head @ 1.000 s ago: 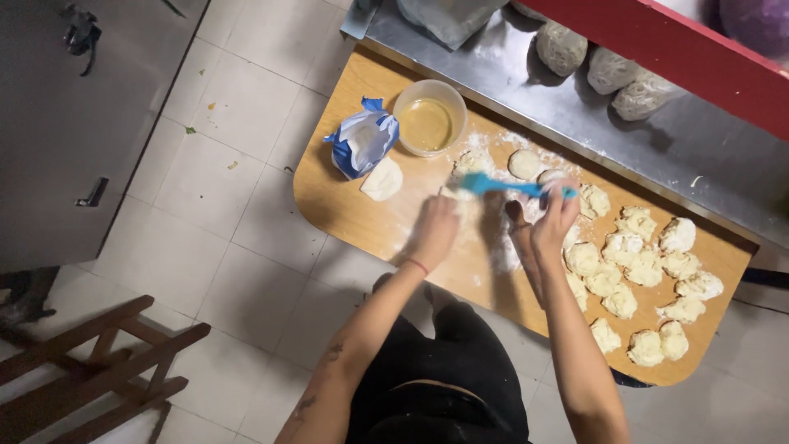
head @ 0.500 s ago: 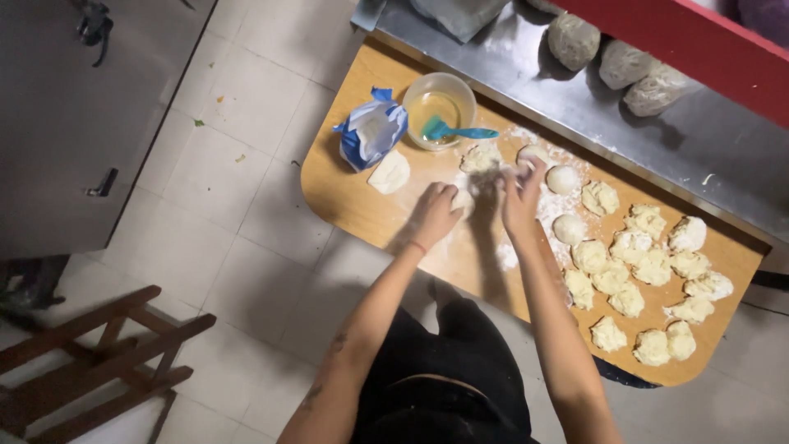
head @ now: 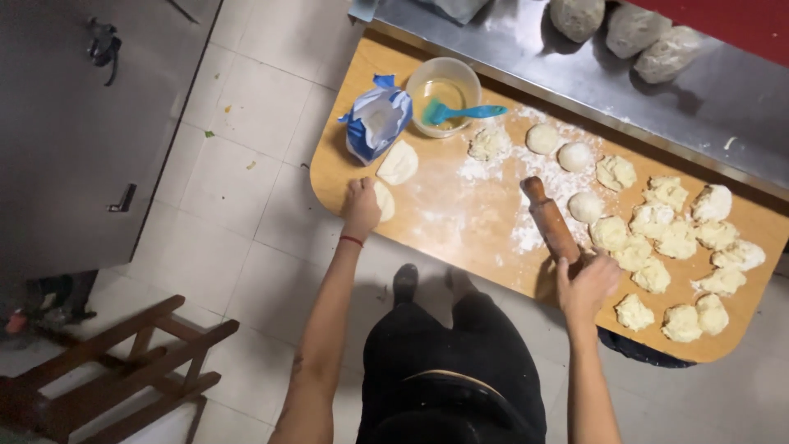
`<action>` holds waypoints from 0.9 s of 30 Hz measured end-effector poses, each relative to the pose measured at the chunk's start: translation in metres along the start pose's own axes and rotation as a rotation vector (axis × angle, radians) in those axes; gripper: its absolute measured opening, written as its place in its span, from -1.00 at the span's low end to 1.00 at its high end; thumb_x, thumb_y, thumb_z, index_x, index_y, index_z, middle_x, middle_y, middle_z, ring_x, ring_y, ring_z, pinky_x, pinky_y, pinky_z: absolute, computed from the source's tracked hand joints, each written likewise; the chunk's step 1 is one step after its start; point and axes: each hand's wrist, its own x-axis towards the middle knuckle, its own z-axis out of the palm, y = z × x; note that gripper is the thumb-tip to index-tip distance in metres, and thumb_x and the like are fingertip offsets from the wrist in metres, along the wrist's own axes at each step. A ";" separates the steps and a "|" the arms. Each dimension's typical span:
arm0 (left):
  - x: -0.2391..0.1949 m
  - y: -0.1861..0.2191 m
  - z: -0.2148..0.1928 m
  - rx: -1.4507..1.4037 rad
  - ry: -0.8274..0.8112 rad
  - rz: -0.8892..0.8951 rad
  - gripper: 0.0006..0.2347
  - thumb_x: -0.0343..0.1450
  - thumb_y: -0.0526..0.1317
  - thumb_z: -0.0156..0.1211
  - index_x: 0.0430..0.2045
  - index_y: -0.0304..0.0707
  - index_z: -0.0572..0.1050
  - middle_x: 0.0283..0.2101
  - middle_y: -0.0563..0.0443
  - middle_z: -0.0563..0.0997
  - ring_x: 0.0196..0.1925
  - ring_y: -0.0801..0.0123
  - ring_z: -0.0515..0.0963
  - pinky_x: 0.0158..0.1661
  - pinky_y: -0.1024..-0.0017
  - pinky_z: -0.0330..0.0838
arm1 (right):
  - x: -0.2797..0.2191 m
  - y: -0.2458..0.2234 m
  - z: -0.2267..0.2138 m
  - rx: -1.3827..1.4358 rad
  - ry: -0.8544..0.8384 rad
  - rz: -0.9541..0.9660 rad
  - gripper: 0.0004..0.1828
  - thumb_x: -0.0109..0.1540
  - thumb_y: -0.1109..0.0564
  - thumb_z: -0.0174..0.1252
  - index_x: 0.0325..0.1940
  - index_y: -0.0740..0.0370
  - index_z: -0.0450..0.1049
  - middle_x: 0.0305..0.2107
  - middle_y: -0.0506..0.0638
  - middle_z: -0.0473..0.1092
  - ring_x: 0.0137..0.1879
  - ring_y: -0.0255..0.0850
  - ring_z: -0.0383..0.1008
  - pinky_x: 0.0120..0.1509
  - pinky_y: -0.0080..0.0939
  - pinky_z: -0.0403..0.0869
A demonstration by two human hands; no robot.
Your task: The person rolls small dough balls flat on a floured wooden board using a rolling pin. They then retrieve plastic sheets from a nearby shelf and use them to wrap the flattened dough pieces individually.
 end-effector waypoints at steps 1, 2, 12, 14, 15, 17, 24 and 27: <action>-0.015 0.010 0.001 0.003 -0.004 0.007 -0.65 0.37 -0.36 0.16 0.05 -0.21 0.31 0.13 -0.17 0.40 0.16 -0.02 0.53 0.02 0.06 0.56 | -0.007 -0.004 0.001 -0.003 0.000 0.008 -0.33 0.20 -0.13 0.33 0.23 0.30 0.30 -0.06 0.17 0.26 0.14 0.16 0.27 0.22 0.17 0.29; -0.028 0.022 0.003 0.252 0.294 0.005 -0.75 0.39 -0.35 0.12 -0.06 -0.24 0.38 0.02 -0.18 0.44 0.07 0.03 0.51 -0.20 0.11 0.55 | -0.012 -0.006 0.002 -0.054 -0.033 0.007 -0.28 0.18 -0.17 0.33 0.25 0.28 0.32 -0.02 0.17 0.27 0.14 0.14 0.28 0.20 0.18 0.31; -0.021 0.271 0.037 0.077 0.474 1.009 -0.51 0.33 -0.45 0.15 0.21 -0.37 0.33 0.18 -0.23 0.44 0.28 0.06 0.40 0.21 0.27 0.30 | -0.019 -0.006 0.009 -0.079 -0.108 0.167 -0.34 0.13 -0.13 0.39 0.18 0.22 0.38 0.03 0.16 0.30 0.19 0.12 0.31 0.33 0.12 0.24; 0.011 0.301 0.051 0.141 0.431 1.015 -0.50 0.34 -0.43 0.16 0.23 -0.33 0.29 0.24 -0.24 0.39 0.34 0.02 0.35 0.27 0.21 0.25 | -0.034 0.007 0.012 -0.028 -0.093 0.223 -0.33 0.17 -0.14 0.36 0.23 0.21 0.36 0.08 0.18 0.28 0.25 0.13 0.27 0.36 0.14 0.20; 0.026 0.314 0.059 0.208 0.387 1.010 -0.49 0.35 -0.40 0.18 0.25 -0.29 0.26 0.30 -0.24 0.35 0.39 -0.02 0.29 0.33 0.15 0.20 | -0.043 0.013 0.013 0.027 -0.085 0.271 -0.32 0.21 -0.15 0.32 0.29 0.21 0.33 0.12 0.20 0.26 0.31 0.15 0.24 0.38 0.15 0.17; 0.054 0.328 0.092 0.192 0.370 1.014 -0.52 0.33 -0.39 0.19 0.19 -0.21 0.31 0.28 -0.22 0.32 0.35 -0.03 0.27 0.30 0.11 0.17 | -0.050 0.014 0.004 0.105 -0.083 0.359 -0.34 0.24 -0.18 0.29 0.27 0.21 0.32 0.11 0.19 0.25 0.31 0.14 0.22 0.38 0.14 0.16; 0.018 0.279 0.123 0.200 0.337 0.931 -0.55 0.16 -0.19 0.45 -0.08 -0.26 0.48 -0.09 -0.25 0.46 -0.04 -0.02 0.48 0.01 0.14 0.37 | -0.060 0.028 -0.006 0.406 0.001 0.391 -0.41 0.29 -0.13 0.26 0.26 0.21 0.28 0.03 0.13 0.11 0.29 0.13 0.08 0.39 0.11 0.12; -0.082 0.236 0.063 0.117 0.254 0.769 -0.46 0.15 -0.10 0.50 -0.07 -0.40 0.44 -0.05 -0.39 0.45 -0.04 -0.14 0.51 0.02 0.10 0.40 | -0.048 0.023 -0.020 0.411 -0.015 0.254 -0.38 0.27 -0.14 0.28 0.27 0.24 0.31 0.05 0.20 0.14 0.31 0.18 0.10 0.41 0.18 0.14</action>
